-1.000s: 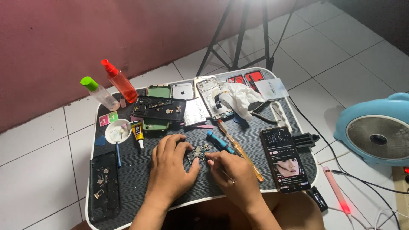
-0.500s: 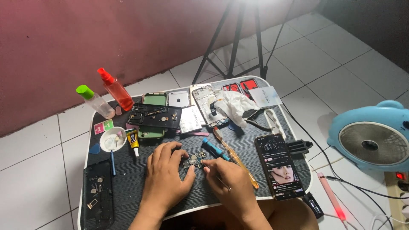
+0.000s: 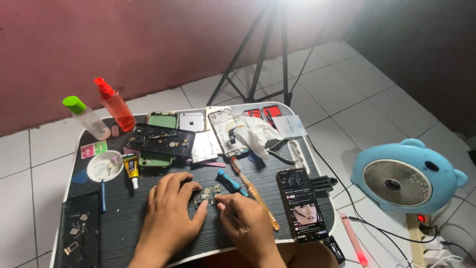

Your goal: Using a precision tool to scrape or clean components on a mobile phone motherboard

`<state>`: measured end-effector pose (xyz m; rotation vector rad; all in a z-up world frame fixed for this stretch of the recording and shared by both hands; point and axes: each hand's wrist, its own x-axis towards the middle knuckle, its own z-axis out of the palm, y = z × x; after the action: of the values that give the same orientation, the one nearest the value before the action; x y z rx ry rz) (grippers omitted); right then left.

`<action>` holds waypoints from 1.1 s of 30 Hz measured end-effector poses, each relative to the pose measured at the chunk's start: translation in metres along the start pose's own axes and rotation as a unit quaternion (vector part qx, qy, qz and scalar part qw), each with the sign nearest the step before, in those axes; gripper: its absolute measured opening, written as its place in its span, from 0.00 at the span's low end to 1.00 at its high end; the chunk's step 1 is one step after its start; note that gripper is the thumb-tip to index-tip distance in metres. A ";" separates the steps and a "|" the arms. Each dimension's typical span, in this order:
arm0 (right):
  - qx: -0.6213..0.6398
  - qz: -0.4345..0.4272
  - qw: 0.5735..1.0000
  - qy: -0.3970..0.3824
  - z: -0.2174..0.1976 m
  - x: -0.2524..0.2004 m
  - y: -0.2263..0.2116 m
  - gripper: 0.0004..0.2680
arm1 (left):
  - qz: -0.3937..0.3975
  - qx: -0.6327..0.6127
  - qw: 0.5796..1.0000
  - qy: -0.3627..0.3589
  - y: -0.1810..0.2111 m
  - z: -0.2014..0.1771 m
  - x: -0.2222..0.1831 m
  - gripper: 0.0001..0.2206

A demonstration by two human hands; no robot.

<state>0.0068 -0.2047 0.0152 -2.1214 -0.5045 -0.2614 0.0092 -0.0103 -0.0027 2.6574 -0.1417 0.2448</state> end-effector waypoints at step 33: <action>0.018 0.030 0.999 0.012 0.006 -0.003 -0.002 0.05 | 0.033 -0.020 0.999 0.018 0.005 -0.011 -0.001 0.13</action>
<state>0.0031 -0.2001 0.0121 -2.0930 -0.4264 -0.2422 0.0061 -0.0095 0.0090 2.6092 -0.2212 0.3066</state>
